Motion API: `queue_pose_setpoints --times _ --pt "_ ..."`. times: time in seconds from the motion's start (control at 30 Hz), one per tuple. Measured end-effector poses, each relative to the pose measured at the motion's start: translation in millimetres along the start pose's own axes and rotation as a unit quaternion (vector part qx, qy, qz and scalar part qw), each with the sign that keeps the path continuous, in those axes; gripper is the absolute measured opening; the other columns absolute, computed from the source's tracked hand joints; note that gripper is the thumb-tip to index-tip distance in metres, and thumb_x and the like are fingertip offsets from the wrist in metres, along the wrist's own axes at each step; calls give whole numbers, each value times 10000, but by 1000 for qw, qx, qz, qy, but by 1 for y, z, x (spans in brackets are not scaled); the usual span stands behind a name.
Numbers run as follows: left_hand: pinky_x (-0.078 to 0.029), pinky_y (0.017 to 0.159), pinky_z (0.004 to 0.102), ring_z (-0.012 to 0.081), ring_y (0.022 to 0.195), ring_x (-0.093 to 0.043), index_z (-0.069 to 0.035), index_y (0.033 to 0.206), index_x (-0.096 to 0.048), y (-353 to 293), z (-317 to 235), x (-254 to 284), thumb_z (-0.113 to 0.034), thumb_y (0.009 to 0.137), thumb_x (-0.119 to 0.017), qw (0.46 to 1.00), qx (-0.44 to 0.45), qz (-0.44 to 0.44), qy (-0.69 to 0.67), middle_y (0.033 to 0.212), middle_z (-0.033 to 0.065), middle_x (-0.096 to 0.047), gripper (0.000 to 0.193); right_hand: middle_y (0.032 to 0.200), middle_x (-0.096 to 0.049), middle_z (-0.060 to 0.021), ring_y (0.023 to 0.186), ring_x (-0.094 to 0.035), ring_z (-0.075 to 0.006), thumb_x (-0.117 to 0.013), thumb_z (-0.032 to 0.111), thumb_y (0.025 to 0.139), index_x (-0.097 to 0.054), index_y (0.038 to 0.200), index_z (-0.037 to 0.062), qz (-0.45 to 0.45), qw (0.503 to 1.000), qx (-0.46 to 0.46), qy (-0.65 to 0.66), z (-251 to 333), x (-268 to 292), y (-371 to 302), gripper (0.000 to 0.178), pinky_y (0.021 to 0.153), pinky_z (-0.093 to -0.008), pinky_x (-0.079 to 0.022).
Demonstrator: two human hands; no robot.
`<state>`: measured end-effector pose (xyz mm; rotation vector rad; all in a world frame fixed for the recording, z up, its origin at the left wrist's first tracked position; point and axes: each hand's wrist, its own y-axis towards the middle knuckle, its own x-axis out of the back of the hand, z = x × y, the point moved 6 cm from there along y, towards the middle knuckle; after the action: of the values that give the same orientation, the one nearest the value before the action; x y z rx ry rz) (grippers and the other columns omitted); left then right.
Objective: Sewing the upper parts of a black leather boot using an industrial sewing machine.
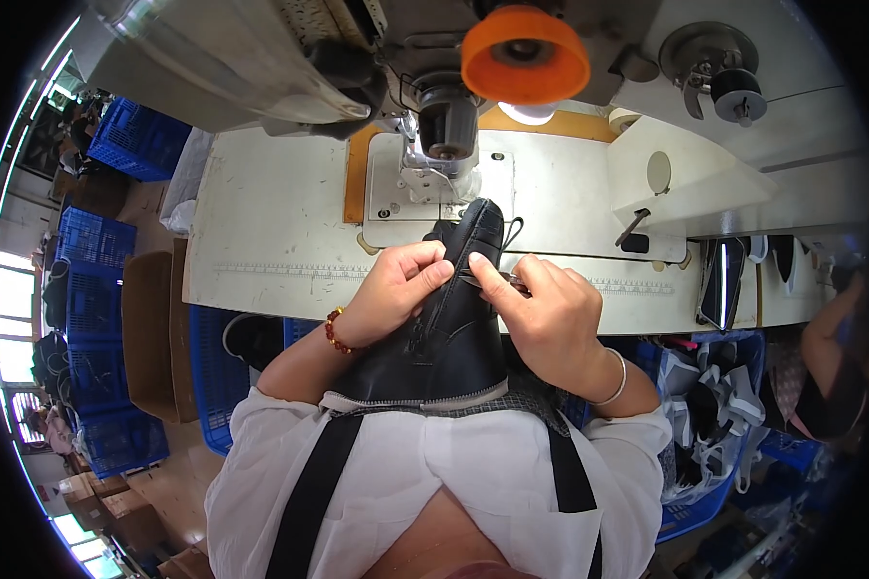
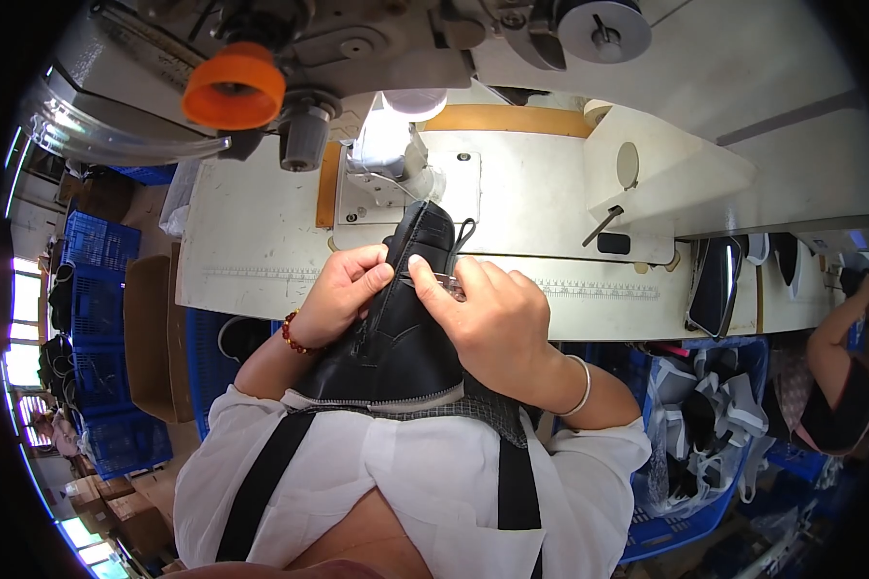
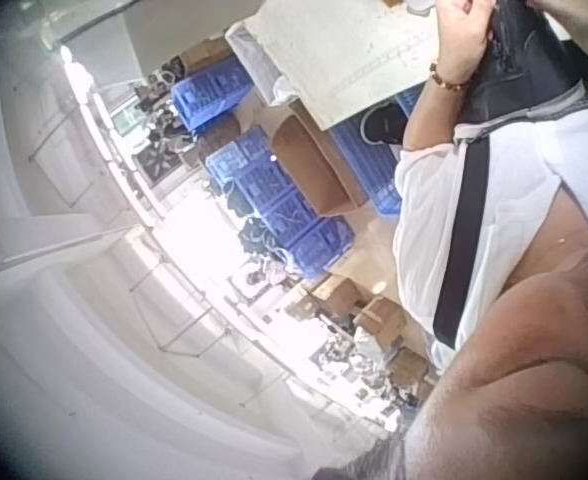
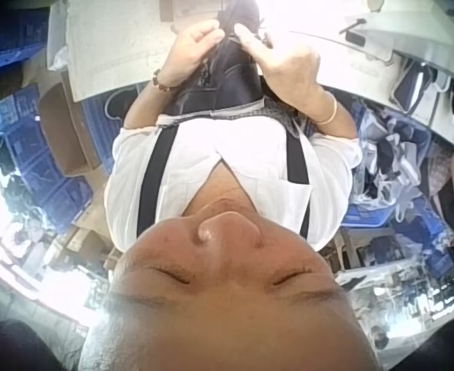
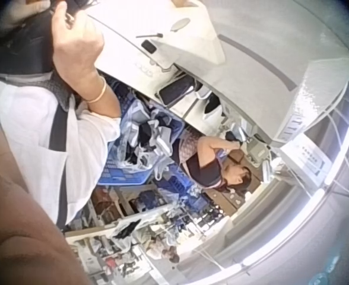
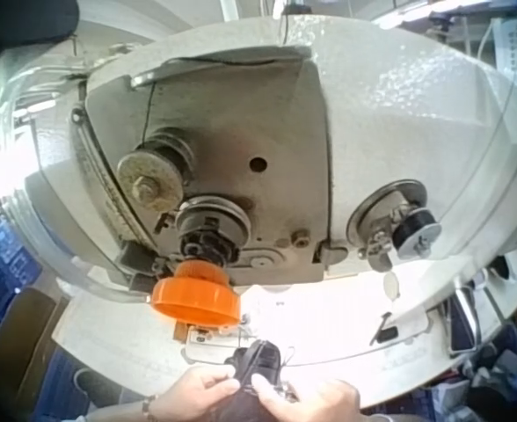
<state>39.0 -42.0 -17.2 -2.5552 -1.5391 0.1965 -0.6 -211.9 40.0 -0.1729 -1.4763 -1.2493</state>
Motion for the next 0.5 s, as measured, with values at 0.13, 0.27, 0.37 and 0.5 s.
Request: queue_pose_setpoints --times 0.13,0.27,0.37,0.5 --pt "-311 477 178 -16 529 -392 -95 801 -531 0 5 3 -226 1042 -581 1000 -1 -6 5 645 -102 -446 279 719 -479 11 627 -531 -130 -653 152 750 -734 1154 166 -3 998 42 -42 6 -1 1 412 524 -282 -391" --pt "-312 476 179 -16 523 -391 -93 796 -522 1 8 3 -232 1047 -570 1000 -5 -11 1 640 -99 -441 292 704 -488 -7 592 -530 -148 -696 130 768 -732 1166 156 -16 1000 21 -9 1 -18 -7 401 507 -300 -398" --pt "-313 476 180 -17 522 -392 -91 799 -525 3 6 -1 -239 1050 -566 1000 -6 1 -12 636 -97 -439 293 664 -494 -49 521 -523 -203 -782 101 795 -720 1187 136 -105 971 -45 208 -16 -42 -19 398 478 -339 -415" --pt "-314 478 179 -18 524 -395 -89 809 -536 2 7 -2 -238 1049 -566 1000 -7 6 -9 639 -97 -448 284 670 -500 -47 527 -523 -202 -776 98 797 -719 1196 146 -145 941 -90 292 -18 -56 -30 406 479 -339 -409"
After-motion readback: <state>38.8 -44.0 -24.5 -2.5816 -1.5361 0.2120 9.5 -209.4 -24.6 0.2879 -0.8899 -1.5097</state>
